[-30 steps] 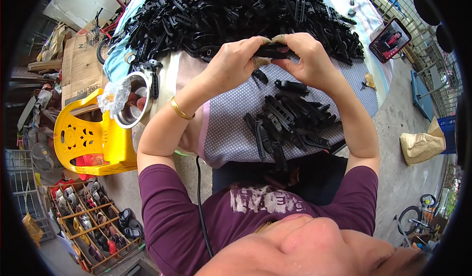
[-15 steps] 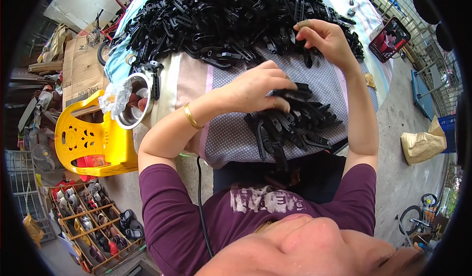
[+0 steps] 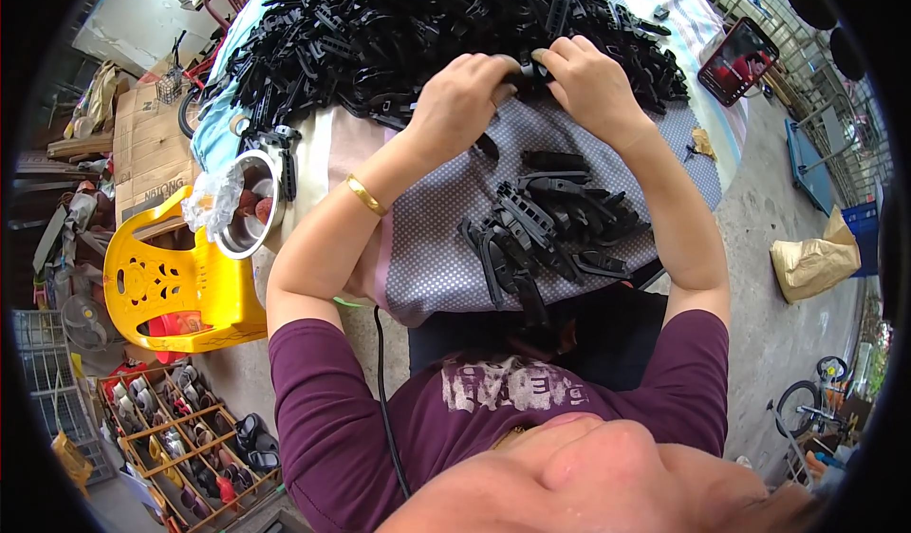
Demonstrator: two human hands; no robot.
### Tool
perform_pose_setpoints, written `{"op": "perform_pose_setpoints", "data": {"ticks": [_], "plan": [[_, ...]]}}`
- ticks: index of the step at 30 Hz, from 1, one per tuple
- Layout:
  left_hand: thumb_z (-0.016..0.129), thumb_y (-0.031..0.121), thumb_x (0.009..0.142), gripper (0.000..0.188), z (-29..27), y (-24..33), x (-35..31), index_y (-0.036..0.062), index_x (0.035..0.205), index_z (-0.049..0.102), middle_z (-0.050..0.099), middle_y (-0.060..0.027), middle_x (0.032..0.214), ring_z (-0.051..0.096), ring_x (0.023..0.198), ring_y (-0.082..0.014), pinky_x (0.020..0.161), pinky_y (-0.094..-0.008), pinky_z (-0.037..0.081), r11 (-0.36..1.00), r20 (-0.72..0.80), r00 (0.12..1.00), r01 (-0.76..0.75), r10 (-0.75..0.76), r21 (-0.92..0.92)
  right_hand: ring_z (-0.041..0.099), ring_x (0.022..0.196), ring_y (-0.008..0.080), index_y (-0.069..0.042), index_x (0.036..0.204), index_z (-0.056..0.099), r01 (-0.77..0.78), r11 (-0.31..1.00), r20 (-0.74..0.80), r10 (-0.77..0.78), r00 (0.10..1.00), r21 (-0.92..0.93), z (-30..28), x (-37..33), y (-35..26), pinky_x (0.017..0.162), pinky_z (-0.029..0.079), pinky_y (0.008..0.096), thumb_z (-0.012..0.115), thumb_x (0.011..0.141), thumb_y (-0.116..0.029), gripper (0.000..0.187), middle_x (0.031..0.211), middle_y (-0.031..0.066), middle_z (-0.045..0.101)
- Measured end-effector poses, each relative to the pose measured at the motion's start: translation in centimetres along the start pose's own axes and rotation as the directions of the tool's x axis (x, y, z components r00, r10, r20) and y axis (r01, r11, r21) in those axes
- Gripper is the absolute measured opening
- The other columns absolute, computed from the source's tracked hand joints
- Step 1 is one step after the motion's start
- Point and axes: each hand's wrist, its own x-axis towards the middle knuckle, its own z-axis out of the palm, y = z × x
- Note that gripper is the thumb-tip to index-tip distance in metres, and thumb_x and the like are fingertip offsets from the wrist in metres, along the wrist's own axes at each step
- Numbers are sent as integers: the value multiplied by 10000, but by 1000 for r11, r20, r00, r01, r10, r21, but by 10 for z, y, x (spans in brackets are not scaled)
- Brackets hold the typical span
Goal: Assembling or inspecting black plastic hardware components at a workspace table.
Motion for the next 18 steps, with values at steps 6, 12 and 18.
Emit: {"op": "perform_pose_setpoints", "data": {"ticks": [6, 12, 18], "plan": [[443, 108, 931, 229, -40, 14, 5, 7, 1136, 449, 615, -179, 930, 655, 755, -208, 660, -256, 549, 30, 533, 647, 650, -546, -759, 582, 891, 239, -36, 965, 595, 59, 985, -311, -5, 950, 163, -5, 3, 6, 745, 494, 306, 685, 737, -170, 279, 947, 80, 602], [503, 70, 891, 210, -36, -1, -13, -2, 1086, 471, 607, -195, 971, 644, 892, -257, 764, -281, 543, -306, 583, 698, 496, -417, -813, 634, 739, 220, -4, 930, 566, 62, 774, -109, 9, 994, 630, -9, 2, -19, 653, 509, 292, 724, 743, -164, 293, 835, 129, 628], [554, 46, 835, 244, -33, 0, -12, -28, 1063, 510, 610, -112, 896, 636, 778, -186, 706, -256, 533, -160, 587, 635, 599, -502, -784, 628, 629, 225, -7, 860, 517, 51, 814, -63, -18, 998, 578, -14, 0, -29, 566, 496, 285, 727, 745, -181, 296, 711, 119, 606]]}}
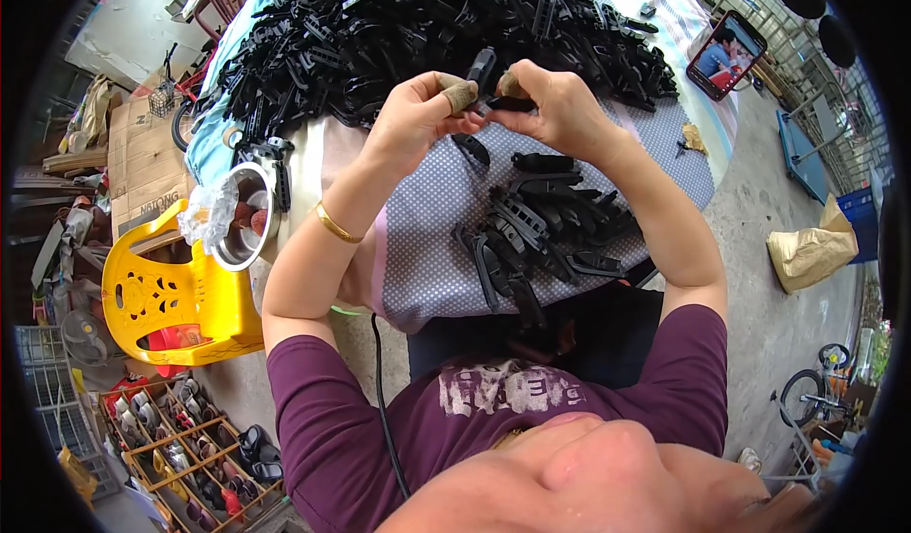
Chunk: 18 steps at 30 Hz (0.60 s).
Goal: Assembling or inspecting black plastic hardware components at a workspace table.
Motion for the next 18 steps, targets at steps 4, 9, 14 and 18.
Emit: {"op": "perform_pose_setpoints", "data": {"ticks": [4, 9, 14, 18], "plan": [[573, 48, 815, 265, 0, -3, 1, -39, 1063, 543, 599, -49, 841, 570, 659, -89, 584, -195, 466, 928, -67, 984, -130, 163, 348, 622, 640, 237, -2, 886, 510, -24, 999, -167, 31, 986, 46, -1, 0, -5, 590, 498, 287, 698, 775, -162, 271, 743, 116, 615], [543, 55, 801, 229, 11, -3, -3, -24, 1008, 602, 625, -35, 821, 473, 595, -37, 510, -161, 357, 914, -39, 999, 4, 13, 406, 619, 765, 245, 7, 953, 539, 45, 999, -237, -38, 971, 24, 3, 3, -8, 676, 503, 306, 658, 794, -107, 229, 815, 117, 625], [536, 49, 803, 266, 2, 8, -6, -51, 1047, 574, 639, -91, 884, 469, 590, -33, 492, -153, 362, 960, 87, 994, 37, -63, 277, 600, 837, 249, -2, 889, 606, 240, 963, -124, -255, 959, -127, 2, 5, -2, 701, 513, 319, 653, 734, -33, 165, 855, 92, 635], [576, 44, 798, 300, 0, 10, -4, -61, 1079, 575, 635, -99, 814, 464, 592, -42, 489, -153, 377, 987, 167, 973, 157, -160, 33, 597, 829, 240, 2, 864, 615, 218, 975, -140, -221, 965, -33, 1, 3, 0, 707, 515, 311, 656, 719, -7, 151, 867, 86, 640]]}}
